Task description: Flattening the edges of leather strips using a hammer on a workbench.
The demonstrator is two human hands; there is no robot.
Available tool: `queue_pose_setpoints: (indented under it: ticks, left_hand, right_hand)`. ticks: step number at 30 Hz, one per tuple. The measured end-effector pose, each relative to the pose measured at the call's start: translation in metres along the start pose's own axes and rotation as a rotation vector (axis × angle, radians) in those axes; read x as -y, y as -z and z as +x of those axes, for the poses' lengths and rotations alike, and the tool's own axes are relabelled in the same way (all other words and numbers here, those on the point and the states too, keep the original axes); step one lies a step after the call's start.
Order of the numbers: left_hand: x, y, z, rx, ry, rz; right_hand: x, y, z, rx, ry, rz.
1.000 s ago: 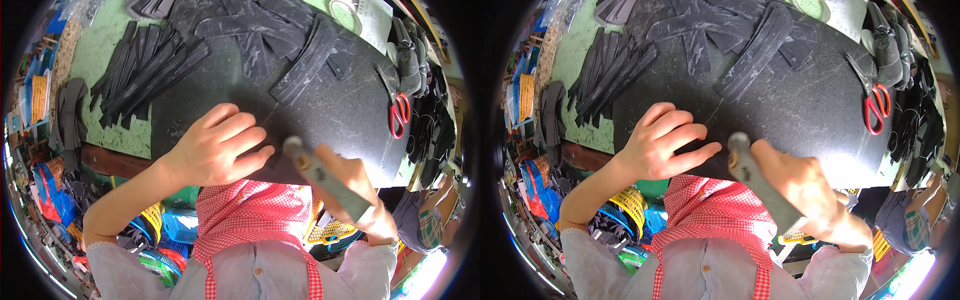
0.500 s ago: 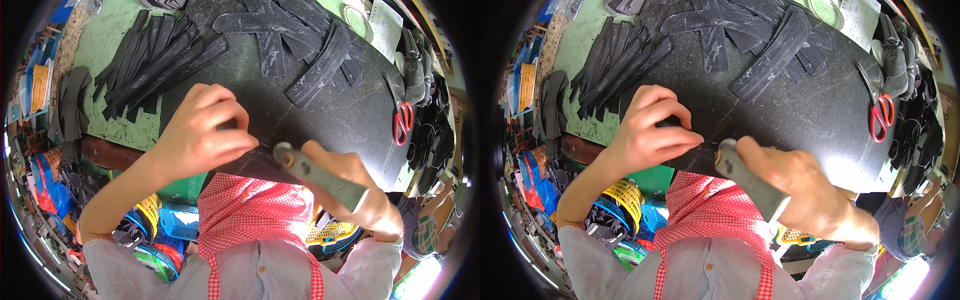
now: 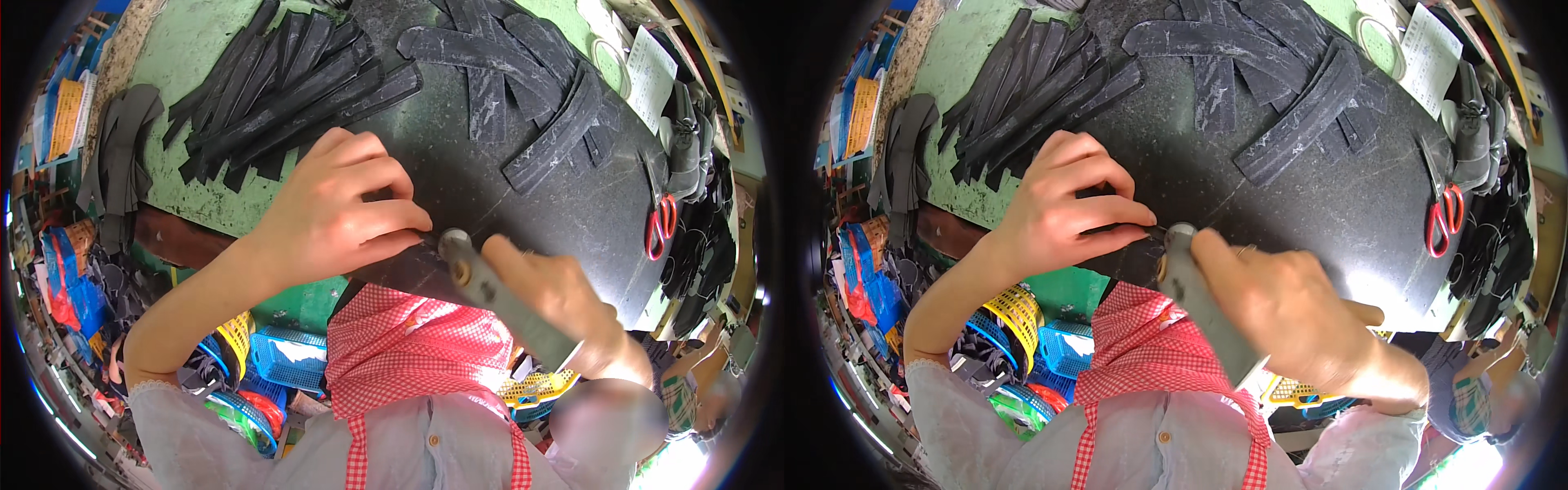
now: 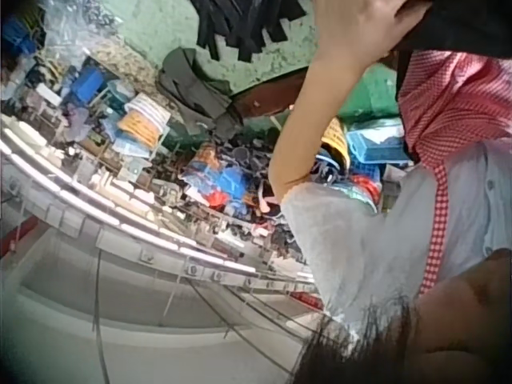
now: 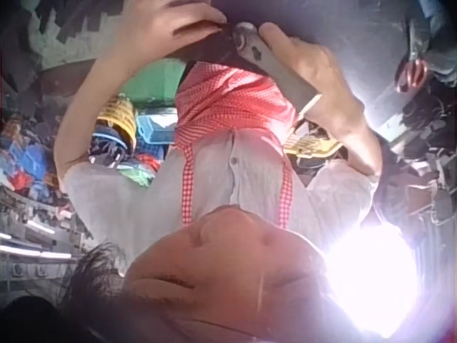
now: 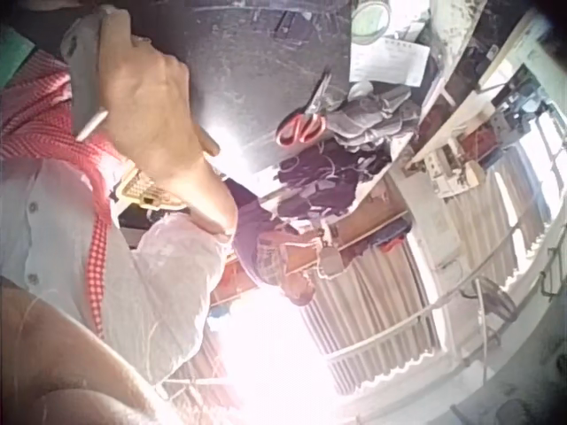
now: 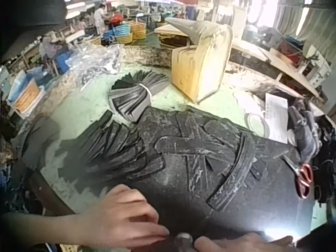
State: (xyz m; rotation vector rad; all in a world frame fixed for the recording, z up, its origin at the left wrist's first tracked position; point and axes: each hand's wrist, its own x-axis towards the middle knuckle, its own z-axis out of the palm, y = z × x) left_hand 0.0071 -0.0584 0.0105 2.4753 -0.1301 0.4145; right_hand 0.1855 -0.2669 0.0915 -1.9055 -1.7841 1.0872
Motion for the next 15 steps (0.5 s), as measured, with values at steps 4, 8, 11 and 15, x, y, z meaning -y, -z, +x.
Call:
queue_pose_setpoints:
  ticks: [4, 8, 11, 15]
  left_hand:
    - [-0.002, -0.001, -0.009, -0.116, -0.113, 0.146]
    - [0.006, 0.009, -0.012, -0.014, 0.026, 0.012]
    - [0.003, 0.009, -0.02, -0.12, -0.098, 0.211]
    - [0.01, 0.013, -0.017, -0.106, -0.112, 0.167]
  right_hand:
    - [0.006, 0.002, 0.006, -0.105, -0.024, -0.086]
    - [0.008, 0.004, 0.016, 0.018, -0.043, 0.02]
    - [0.011, 0.004, 0.02, -0.073, -0.066, -0.043]
    - [0.018, -0.01, 0.024, -0.035, -0.002, -0.069]
